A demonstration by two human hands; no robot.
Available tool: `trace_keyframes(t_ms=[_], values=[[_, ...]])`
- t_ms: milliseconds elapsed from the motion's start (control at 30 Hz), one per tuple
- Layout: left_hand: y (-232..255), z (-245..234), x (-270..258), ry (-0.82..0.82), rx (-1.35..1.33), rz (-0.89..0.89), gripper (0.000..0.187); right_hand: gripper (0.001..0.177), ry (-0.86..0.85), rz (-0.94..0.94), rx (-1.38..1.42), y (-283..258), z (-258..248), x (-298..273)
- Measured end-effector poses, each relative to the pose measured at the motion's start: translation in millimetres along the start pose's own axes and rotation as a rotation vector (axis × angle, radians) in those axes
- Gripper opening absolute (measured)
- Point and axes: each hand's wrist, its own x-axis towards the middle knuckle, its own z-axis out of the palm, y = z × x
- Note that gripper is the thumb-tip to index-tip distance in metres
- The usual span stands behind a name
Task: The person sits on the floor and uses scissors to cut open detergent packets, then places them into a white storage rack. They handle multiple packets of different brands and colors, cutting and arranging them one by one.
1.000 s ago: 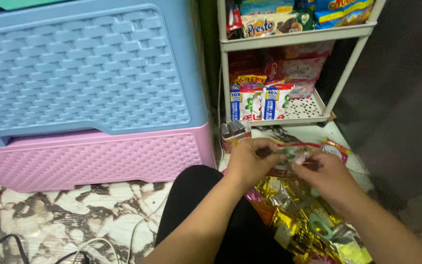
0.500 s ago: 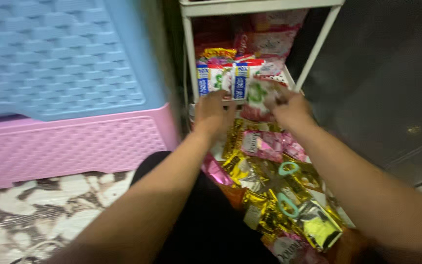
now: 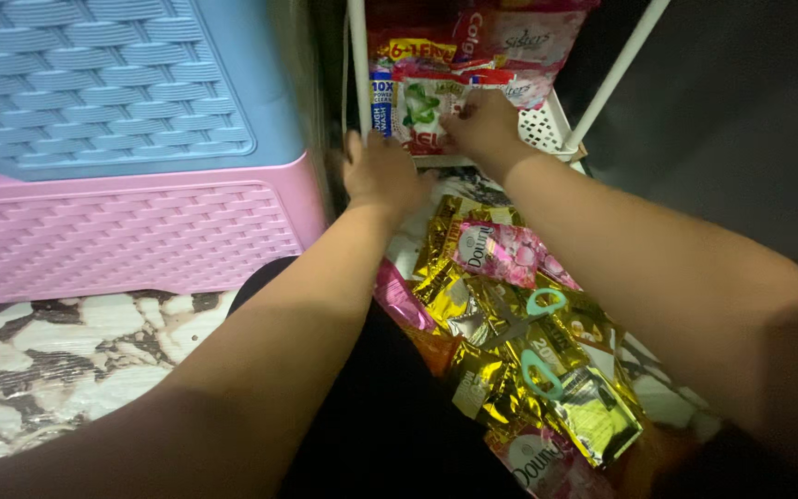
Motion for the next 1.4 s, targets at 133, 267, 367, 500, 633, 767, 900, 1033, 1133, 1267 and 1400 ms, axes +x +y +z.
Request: trace_keyframes(t_ms=[133,267,367,500,633,767,900,1033,1133,1267,1400], values=[[-19,17,7,-0.082,0.014,0.117,0.071,0.038,0.308,-0.129,-0.215,1,15,-13],[-22,29,11,-0.006,-0.046,0.214,0.071,0.019,0.442,-0.228,-0.298,7,29,-34],[-16,33,3,0.085,-0.069,0.116,0.061,0.014,0.228,-0.469,-0.333,17,36,-46],[-11,21,-1,0.022,-0.085,0.024,0.053,0.022,0.179,-0.548,-0.383,24,38,-29],[-3,8,-1,-0.016,-0.105,-0.009,0.060,0.016,0.092,-0.490,-0.555,35,32,0],[-3,-4,-3,-0.098,-0.122,-0.071,0.073,0.025,-0.019,-0.474,-0.756,47,29,33],[-2,-10,-2,-0.014,-0.205,-0.054,0.108,0.035,-0.154,-0.462,-0.939,49,25,61],[-1,-7,3,-0.180,-0.225,-0.142,0.118,0.026,-0.461,-0.365,-1.293,28,20,76],[-8,-1,8,-0.168,-0.228,-0.118,0.119,0.018,-0.362,-0.390,-1.184,15,19,67],[-12,5,10,-0.118,-0.254,-0.061,0.112,0.018,-0.068,-0.813,-0.793,14,25,39],[-8,-2,7,-0.177,-0.247,-0.098,0.111,0.023,-0.150,-0.524,-0.326,19,22,19]])
